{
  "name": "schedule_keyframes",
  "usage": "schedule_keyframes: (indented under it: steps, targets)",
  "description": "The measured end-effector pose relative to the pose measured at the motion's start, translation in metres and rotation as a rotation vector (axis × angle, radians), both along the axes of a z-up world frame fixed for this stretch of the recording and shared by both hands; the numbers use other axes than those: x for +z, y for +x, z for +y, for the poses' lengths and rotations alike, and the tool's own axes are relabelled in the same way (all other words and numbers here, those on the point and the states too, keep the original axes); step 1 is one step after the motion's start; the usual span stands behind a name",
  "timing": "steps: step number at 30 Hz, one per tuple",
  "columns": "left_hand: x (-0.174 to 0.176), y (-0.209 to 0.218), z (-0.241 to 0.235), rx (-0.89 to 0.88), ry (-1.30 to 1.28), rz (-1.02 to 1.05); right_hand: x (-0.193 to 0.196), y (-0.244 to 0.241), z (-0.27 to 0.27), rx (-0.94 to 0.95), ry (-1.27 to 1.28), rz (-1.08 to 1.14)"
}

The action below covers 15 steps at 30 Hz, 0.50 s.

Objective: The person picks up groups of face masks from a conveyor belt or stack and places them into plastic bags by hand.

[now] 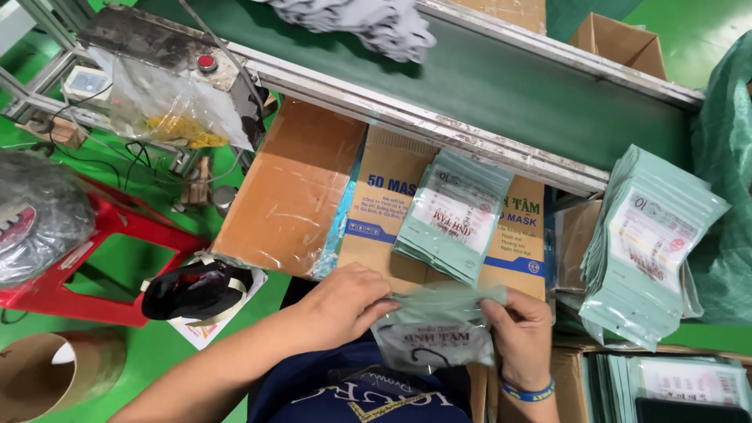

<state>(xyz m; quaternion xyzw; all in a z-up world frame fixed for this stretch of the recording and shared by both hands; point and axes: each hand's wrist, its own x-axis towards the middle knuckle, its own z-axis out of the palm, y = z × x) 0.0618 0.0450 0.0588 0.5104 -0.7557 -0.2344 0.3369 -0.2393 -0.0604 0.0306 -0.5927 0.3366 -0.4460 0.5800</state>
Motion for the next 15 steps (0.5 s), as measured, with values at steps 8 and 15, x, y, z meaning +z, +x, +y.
schedule_keyframes:
  steps: [8,15]
  targets:
    - [0.025,-0.017,-0.036,0.078,-0.219,0.008,0.013,0.033,-0.006,0.115,-0.095,0.227]
    - [0.027,-0.024,-0.063,0.031,-0.113,-0.007,0.009,0.033,-0.029,0.122,0.07,0.295]
